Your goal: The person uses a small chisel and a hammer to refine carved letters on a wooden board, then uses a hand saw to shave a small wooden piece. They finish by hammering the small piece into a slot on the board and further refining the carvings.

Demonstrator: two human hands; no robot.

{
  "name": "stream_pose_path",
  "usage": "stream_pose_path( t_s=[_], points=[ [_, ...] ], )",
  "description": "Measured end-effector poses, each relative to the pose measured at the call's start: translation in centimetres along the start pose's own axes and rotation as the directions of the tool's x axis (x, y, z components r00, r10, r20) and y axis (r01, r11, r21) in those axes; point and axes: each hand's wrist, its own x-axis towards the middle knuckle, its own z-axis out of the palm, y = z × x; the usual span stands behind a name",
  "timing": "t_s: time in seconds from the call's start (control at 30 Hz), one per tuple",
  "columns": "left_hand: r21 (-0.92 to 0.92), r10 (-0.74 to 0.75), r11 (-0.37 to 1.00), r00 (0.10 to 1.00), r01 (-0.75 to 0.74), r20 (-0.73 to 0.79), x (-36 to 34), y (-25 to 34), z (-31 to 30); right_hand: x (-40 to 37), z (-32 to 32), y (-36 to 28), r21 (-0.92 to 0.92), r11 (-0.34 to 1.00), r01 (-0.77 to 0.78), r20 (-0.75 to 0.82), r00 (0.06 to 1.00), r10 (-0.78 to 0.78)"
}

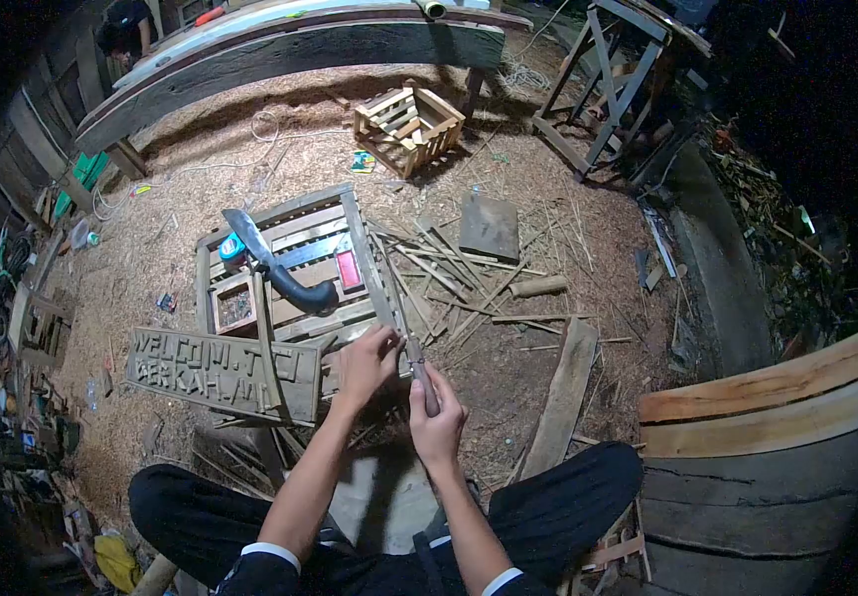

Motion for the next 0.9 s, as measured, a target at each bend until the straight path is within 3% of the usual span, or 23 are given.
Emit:
stream_pose_path(
  t_s=[0.37,0.5,0.57,0.6,0.63,0.7,0.8,0.9],
  points=[
    [0.049,-0.002,0.999,1.0,0.003,-0.015,0.1,0.1,-0.1,1.0,0.5,-1.1,-0.033,0.999,-0.026,0.012,1.0,0.026],
    [0.032,-0.06,0.998,0.998,0.059,0.034,0.1,0.1,-0.1,0.1,0.5,-1.8,-0.154,0.988,0.031,0.027,0.999,-0.027],
    [0.018,-0.053,0.998,0.999,0.053,0.0,-0.1,-0.3,0.1,-0.5,-0.5,-2.7,-0.089,0.989,-0.117,0.051,0.991,0.122],
    [0.006,-0.071,0.997,0.997,0.071,-0.008,0.2,-0.3,0.2,-1.7,-1.2,-2.3,-0.066,0.991,-0.114,0.07,0.99,0.119],
    [-0.011,-0.097,0.995,0.995,0.097,-0.009,0.2,0.2,0.1,-3.1,-2.3,-2.2,-0.239,0.971,0.004,0.087,0.996,0.017],
    [0.02,-0.109,0.994,0.994,0.109,0.009,0.1,0.5,-0.1,-6.0,-4.0,-3.0,-0.191,0.981,-0.031,0.071,0.996,0.045],
    [0.042,-0.091,0.995,0.996,0.09,0.022,0.2,0.2,0.2,-6.9,-6.7,-3.2,0.013,0.972,-0.234,0.04,0.972,0.233],
    [0.069,-0.019,0.997,0.999,0.021,-0.037,0.0,-0.2,0.4,-7.1,-6.7,-1.7,0.083,0.987,-0.141,-0.066,0.987,0.146]
  ],
)
